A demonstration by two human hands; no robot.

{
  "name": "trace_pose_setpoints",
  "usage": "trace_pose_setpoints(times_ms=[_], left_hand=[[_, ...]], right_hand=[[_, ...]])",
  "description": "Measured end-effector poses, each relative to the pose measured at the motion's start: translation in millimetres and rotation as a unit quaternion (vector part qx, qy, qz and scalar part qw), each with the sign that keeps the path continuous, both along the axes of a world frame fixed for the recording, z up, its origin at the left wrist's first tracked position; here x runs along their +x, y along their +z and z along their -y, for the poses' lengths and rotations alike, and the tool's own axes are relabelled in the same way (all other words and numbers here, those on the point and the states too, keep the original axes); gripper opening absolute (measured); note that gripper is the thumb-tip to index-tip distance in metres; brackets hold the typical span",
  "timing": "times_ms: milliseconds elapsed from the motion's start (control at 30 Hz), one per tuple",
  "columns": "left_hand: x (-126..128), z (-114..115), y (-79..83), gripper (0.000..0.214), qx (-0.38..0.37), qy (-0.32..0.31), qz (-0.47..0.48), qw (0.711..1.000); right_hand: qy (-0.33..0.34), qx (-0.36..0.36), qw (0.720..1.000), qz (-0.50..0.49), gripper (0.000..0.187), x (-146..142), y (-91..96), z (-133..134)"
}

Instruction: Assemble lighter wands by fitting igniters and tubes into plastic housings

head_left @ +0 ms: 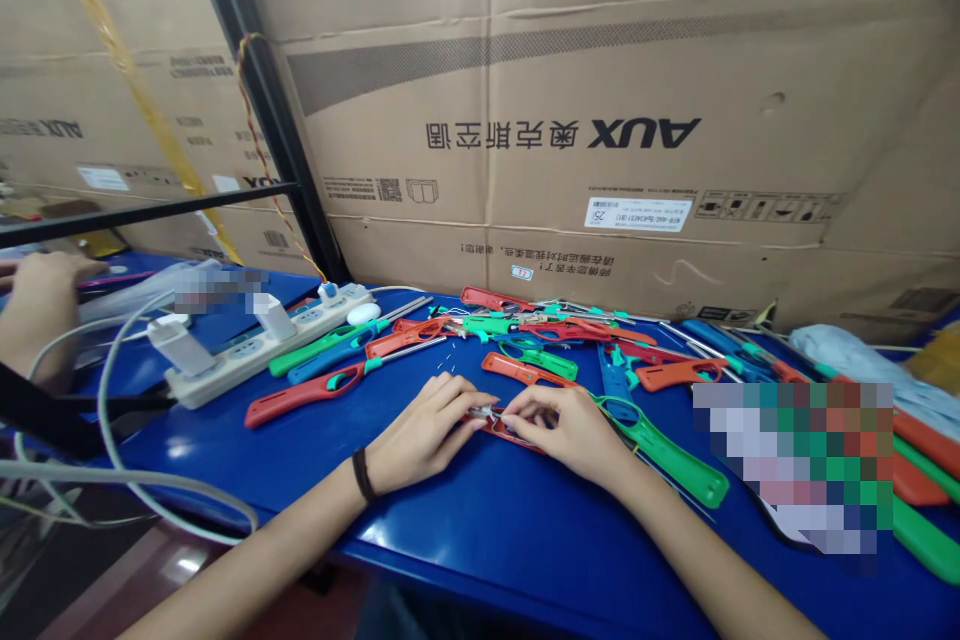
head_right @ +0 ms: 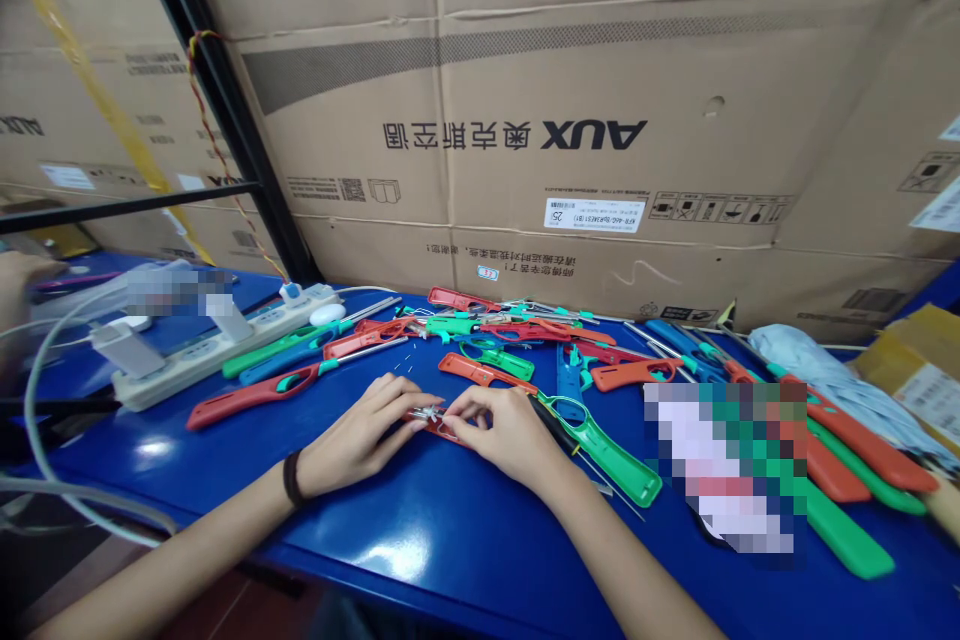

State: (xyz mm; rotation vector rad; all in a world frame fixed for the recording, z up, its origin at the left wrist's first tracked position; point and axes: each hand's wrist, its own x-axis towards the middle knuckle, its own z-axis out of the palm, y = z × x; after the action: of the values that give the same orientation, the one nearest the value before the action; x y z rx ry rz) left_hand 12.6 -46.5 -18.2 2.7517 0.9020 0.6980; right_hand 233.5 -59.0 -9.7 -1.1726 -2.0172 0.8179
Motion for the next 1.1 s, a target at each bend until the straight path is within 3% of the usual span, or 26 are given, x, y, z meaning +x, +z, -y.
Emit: trace_pose_setpoints(times_ms=[600,1100], left_hand=[[0.7,-0.6,-4.9,0.027,-0.007,-0.007,0.002,1.000],[1.2,-1.3,-8.5,0.027,0.005,0.008,0.007,1.000]], right_hand=[[-0.009,0.021,1.000,0.012,0.012,-1.6,-2.0,0.6],[-0.021,0.053,0.998,-0.001,0.016,-2.8,-14.5,0.6]])
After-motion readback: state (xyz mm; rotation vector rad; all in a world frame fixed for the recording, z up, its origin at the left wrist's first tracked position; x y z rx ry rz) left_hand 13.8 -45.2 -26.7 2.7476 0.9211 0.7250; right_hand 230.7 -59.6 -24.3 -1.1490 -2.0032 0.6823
